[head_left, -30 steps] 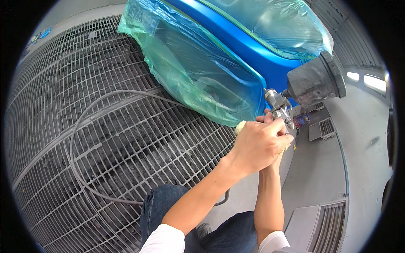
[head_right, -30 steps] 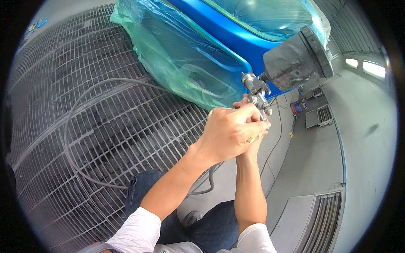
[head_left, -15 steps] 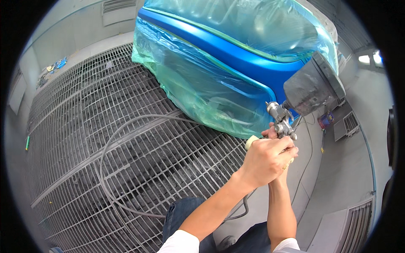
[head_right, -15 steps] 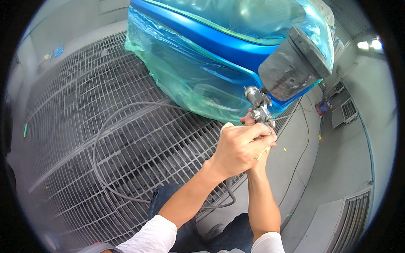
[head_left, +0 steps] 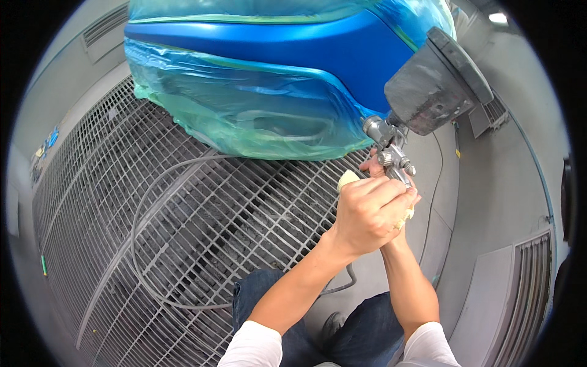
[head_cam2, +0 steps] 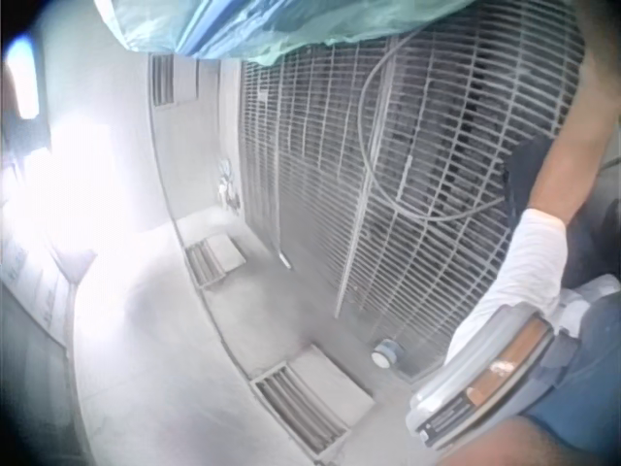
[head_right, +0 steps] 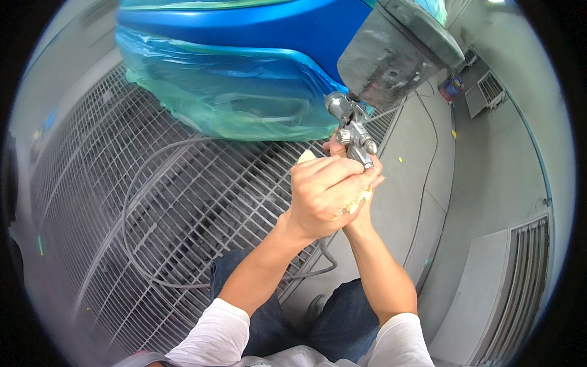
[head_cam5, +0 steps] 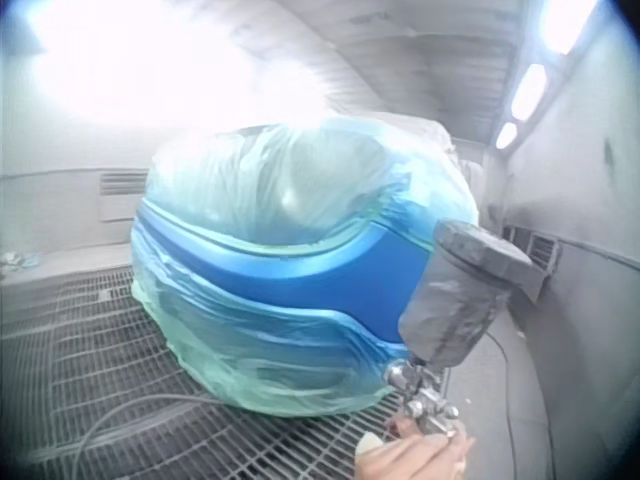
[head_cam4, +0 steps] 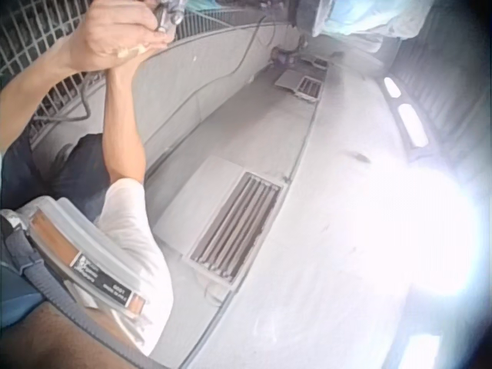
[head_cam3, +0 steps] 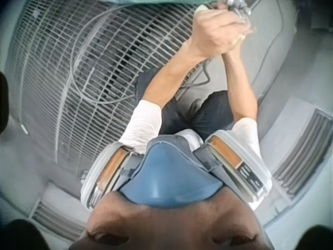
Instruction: The person uses a spray gun to apply paint to a blue car part covered with protective plastic and tape. The person holds a cloth in the other hand and moves around the part to cover different areas. The person then walks to a workbench and pours paint from a can into the spray gun's container.
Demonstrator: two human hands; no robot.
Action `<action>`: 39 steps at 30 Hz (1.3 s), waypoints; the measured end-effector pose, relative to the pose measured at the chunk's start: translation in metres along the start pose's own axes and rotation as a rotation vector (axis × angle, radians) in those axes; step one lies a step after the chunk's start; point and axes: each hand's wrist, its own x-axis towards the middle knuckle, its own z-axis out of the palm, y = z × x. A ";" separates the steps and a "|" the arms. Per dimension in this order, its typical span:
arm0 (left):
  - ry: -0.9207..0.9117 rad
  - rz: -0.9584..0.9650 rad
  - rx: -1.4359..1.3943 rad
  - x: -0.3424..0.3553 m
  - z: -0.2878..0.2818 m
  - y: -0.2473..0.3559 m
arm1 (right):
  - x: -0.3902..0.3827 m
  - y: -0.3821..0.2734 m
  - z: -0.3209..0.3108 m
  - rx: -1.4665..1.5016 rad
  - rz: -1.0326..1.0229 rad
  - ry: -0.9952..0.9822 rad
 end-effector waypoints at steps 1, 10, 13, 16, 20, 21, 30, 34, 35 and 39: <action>-0.004 -0.006 -0.016 -0.002 0.005 0.000 | 0.000 0.005 -0.008 -0.017 0.003 -0.017; -0.101 -0.006 -0.015 -0.009 0.038 0.004 | 0.012 0.043 -0.045 0.185 -0.069 -0.054; -0.124 -0.046 -0.021 -0.013 0.050 0.005 | 0.019 0.048 -0.060 0.163 0.074 -0.058; -0.035 -0.225 -0.064 -0.024 0.058 0.004 | 0.027 0.062 -0.081 0.167 0.203 -0.081; -0.073 -0.630 -0.085 -0.051 0.047 -0.024 | 0.049 0.081 -0.110 0.087 0.322 0.295; -0.082 -0.826 -0.121 -0.062 0.045 -0.033 | 0.053 0.085 -0.111 0.126 0.298 0.309; -0.310 -1.393 -0.110 -0.149 0.040 -0.086 | 0.040 0.083 -0.116 0.550 0.395 -0.163; -0.405 -1.386 -0.087 -0.153 0.041 -0.081 | 0.063 0.102 -0.137 0.365 0.342 -0.023; -0.387 -1.404 -0.086 -0.152 0.040 -0.080 | 0.070 0.107 -0.145 0.350 0.351 0.050; -0.161 -1.460 -0.286 -0.144 0.041 -0.080 | 0.085 0.118 -0.174 0.306 0.357 0.278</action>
